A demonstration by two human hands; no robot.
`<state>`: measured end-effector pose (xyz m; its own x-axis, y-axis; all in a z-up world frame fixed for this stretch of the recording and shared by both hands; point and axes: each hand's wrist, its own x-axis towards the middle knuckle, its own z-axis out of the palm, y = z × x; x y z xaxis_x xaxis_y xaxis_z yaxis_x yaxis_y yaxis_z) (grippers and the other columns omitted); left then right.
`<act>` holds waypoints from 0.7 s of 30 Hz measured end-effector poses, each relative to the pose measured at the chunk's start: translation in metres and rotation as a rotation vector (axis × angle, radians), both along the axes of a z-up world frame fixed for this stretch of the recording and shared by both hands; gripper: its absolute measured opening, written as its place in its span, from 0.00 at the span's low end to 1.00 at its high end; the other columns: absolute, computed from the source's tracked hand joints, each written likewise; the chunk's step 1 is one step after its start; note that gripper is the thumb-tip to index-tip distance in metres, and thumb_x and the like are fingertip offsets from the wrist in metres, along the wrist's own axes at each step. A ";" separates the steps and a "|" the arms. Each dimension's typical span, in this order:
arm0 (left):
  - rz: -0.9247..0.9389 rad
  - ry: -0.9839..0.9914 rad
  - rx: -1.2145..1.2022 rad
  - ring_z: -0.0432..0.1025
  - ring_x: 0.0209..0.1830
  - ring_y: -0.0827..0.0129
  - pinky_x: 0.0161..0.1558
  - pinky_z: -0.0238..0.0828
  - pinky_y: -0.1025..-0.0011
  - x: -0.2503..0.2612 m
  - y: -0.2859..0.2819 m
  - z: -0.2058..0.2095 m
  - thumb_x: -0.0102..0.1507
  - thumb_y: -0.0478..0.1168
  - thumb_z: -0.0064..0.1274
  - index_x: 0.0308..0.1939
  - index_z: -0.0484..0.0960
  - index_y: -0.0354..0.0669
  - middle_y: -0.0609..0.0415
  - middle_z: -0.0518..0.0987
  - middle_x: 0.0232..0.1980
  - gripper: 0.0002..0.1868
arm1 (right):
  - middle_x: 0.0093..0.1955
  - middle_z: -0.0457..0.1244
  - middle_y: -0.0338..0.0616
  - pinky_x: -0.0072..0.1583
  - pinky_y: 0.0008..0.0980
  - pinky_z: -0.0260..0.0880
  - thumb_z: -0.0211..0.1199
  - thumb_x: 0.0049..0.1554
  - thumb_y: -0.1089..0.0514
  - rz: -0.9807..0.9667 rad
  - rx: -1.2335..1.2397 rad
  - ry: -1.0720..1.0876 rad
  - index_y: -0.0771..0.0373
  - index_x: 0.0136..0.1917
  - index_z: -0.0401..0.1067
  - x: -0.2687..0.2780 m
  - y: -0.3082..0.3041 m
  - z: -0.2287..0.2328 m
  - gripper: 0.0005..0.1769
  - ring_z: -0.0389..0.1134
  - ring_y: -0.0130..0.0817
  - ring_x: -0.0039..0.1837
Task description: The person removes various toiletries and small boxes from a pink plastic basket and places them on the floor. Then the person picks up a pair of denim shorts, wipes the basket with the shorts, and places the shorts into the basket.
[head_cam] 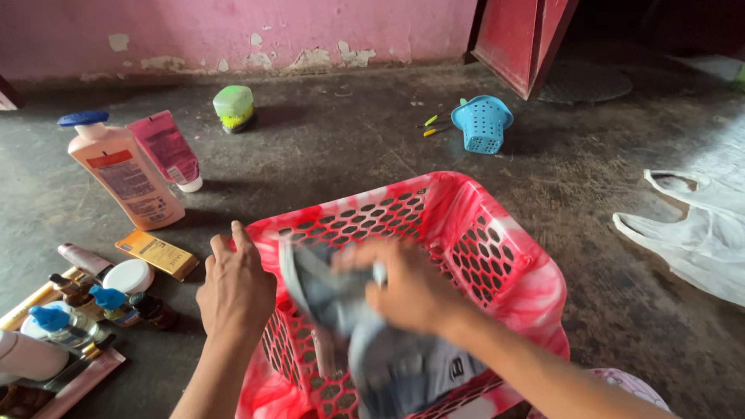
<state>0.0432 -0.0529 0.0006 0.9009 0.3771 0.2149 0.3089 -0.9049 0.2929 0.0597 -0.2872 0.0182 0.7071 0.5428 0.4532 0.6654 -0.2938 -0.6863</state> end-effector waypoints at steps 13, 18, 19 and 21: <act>0.019 0.152 0.099 0.73 0.55 0.48 0.44 0.80 0.55 0.007 -0.008 0.018 0.59 0.36 0.52 0.77 0.53 0.38 0.42 0.67 0.63 0.43 | 0.65 0.61 0.55 0.42 0.48 0.78 0.61 0.52 0.59 -0.402 -0.597 -0.774 0.53 0.68 0.68 0.068 0.093 -0.034 0.30 0.70 0.55 0.56; -0.014 0.174 0.107 0.72 0.54 0.47 0.42 0.79 0.55 0.004 -0.009 0.018 0.57 0.38 0.53 0.78 0.52 0.49 0.41 0.64 0.64 0.46 | 0.59 0.60 0.55 0.38 0.50 0.75 0.62 0.52 0.56 -0.699 -0.921 -0.456 0.53 0.65 0.68 0.127 -0.040 -0.023 0.26 0.69 0.58 0.52; -0.042 0.158 0.111 0.72 0.55 0.46 0.42 0.80 0.55 0.007 -0.011 0.018 0.56 0.37 0.53 0.78 0.52 0.48 0.40 0.65 0.64 0.46 | 0.59 0.60 0.53 0.43 0.52 0.75 0.64 0.51 0.55 -0.752 -0.938 -0.380 0.53 0.65 0.69 0.135 -0.065 -0.016 0.28 0.70 0.57 0.53; -0.094 0.141 0.126 0.72 0.55 0.46 0.42 0.80 0.55 0.010 -0.014 0.016 0.56 0.37 0.53 0.79 0.52 0.45 0.39 0.65 0.64 0.47 | 0.60 0.60 0.53 0.48 0.54 0.74 0.66 0.50 0.56 -0.796 -0.984 -0.280 0.56 0.65 0.69 0.140 -0.087 -0.018 0.29 0.70 0.58 0.55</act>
